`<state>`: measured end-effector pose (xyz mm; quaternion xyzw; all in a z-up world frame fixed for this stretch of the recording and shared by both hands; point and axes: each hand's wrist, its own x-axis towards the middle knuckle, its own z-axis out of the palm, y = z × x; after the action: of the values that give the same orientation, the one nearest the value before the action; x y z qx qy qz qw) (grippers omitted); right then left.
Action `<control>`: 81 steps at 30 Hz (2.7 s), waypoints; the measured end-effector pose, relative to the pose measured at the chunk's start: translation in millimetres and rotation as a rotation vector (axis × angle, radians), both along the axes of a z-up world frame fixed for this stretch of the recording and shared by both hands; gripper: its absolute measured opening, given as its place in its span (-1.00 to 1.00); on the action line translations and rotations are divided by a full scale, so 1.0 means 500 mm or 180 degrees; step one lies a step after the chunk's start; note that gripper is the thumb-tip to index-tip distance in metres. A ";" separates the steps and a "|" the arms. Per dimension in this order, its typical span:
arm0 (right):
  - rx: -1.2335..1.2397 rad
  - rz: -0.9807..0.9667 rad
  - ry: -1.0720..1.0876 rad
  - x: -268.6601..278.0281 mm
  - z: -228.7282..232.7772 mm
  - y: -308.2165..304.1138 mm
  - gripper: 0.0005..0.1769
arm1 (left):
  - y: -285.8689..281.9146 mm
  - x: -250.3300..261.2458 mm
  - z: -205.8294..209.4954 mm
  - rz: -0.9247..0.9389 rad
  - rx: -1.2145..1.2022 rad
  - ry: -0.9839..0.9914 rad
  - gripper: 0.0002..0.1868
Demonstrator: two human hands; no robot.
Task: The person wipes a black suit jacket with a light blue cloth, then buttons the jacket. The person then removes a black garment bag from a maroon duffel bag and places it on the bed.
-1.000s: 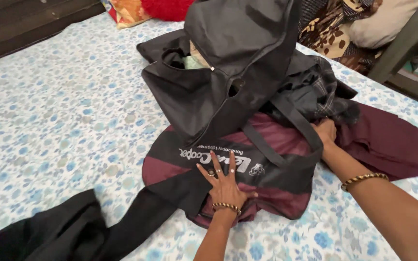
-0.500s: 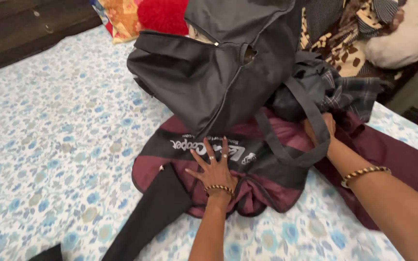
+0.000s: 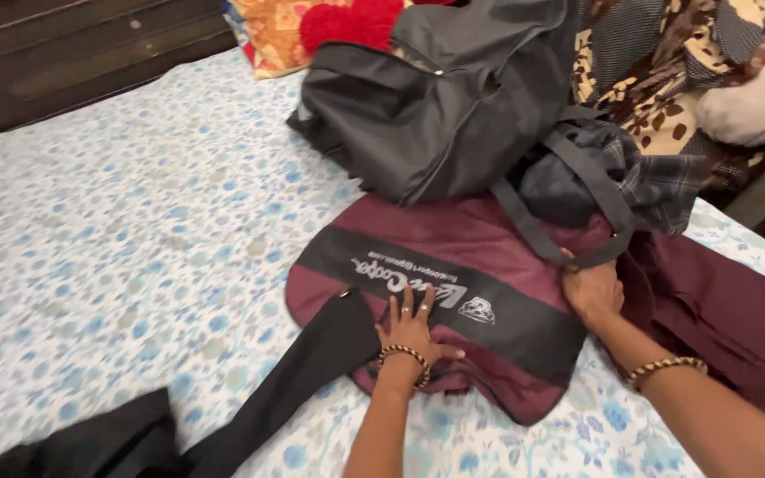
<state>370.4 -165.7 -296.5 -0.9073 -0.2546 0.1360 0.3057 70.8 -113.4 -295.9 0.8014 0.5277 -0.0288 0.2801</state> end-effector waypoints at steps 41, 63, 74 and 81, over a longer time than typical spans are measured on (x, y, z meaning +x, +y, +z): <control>-0.0460 0.1636 -0.1039 -0.609 0.153 -0.510 -0.30 | -0.514 -0.741 0.042 -0.0295 -0.0017 -0.0501 -0.03; -0.0265 0.4628 -0.1227 -1.213 0.262 -0.194 0.18 | -0.378 -1.285 0.254 0.1956 0.0989 0.1377 0.01; -0.0725 0.4492 -0.1688 -1.471 0.156 -0.201 0.42 | -0.461 -1.504 0.288 0.1911 0.0169 0.1845 0.21; -0.0097 0.4265 -0.1312 -1.413 0.086 -0.170 -0.50 | -0.430 -1.497 0.242 0.1516 0.0849 0.1583 -0.21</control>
<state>-336.1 -250.5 -253.7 -0.5665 -0.8098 0.1239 0.0888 -677.9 -328.2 -175.1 0.6541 0.7505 -0.0877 0.0352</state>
